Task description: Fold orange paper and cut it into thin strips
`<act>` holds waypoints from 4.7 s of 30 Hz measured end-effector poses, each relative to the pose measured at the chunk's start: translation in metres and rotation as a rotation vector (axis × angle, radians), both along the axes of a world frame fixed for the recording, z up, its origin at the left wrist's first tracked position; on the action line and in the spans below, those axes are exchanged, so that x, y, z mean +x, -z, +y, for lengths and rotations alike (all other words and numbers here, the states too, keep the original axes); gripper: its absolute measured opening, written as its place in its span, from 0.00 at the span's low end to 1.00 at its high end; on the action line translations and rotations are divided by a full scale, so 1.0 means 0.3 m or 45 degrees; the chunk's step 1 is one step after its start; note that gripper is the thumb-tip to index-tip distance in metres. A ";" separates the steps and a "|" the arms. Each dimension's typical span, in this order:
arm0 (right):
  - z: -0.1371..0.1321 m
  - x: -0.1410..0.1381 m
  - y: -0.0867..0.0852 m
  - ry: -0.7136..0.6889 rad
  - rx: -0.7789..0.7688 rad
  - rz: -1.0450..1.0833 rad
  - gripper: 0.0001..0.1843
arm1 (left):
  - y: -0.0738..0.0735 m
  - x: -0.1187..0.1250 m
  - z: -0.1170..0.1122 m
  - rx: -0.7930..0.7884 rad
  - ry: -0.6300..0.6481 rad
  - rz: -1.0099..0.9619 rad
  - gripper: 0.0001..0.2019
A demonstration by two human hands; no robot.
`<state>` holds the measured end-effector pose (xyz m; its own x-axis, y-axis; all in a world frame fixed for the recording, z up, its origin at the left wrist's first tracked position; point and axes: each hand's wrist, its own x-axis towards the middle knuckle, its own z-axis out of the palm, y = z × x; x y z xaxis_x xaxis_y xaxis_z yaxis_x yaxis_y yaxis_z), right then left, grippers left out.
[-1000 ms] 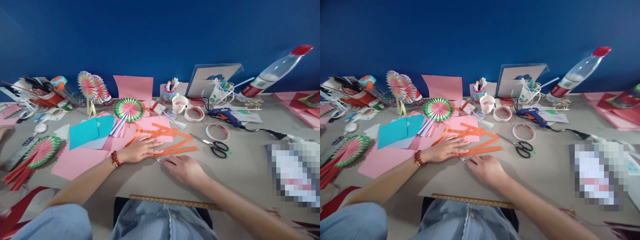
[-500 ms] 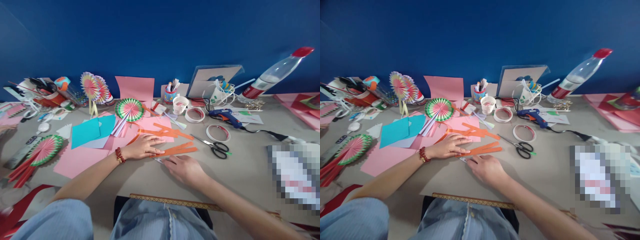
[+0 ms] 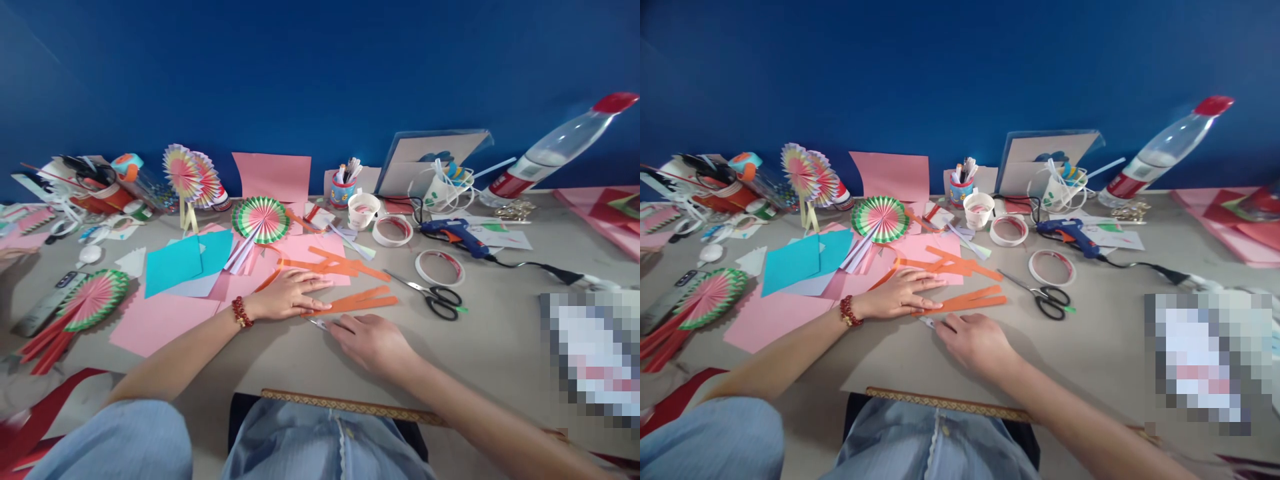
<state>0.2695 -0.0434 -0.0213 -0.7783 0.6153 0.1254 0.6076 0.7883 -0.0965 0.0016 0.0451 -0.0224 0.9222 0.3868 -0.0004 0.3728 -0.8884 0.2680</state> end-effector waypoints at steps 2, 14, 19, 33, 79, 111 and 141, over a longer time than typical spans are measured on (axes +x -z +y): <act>0.001 -0.003 0.003 0.001 0.011 -0.002 0.19 | -0.001 0.001 -0.002 0.011 0.002 -0.005 0.19; -0.048 0.018 -0.016 -0.206 -0.064 0.116 0.16 | -0.003 0.001 -0.003 0.011 -0.019 -0.045 0.21; -0.063 0.109 -0.022 -0.166 -0.041 0.217 0.17 | -0.010 0.010 -0.029 -0.022 -0.107 -0.125 0.22; -0.093 0.191 0.026 -0.024 0.030 0.435 0.16 | -0.043 0.087 -0.071 0.242 -0.358 -0.262 0.09; -0.089 0.188 0.015 -0.033 0.020 0.565 0.15 | -0.049 0.182 -0.049 0.185 -0.212 -0.212 0.09; -0.095 0.245 0.017 0.333 0.198 0.936 0.26 | -0.160 0.088 -0.057 -0.106 0.074 -0.235 0.13; -0.109 0.332 -0.006 0.196 0.204 0.254 0.19 | -0.011 0.136 -0.221 0.432 -0.242 -0.157 0.10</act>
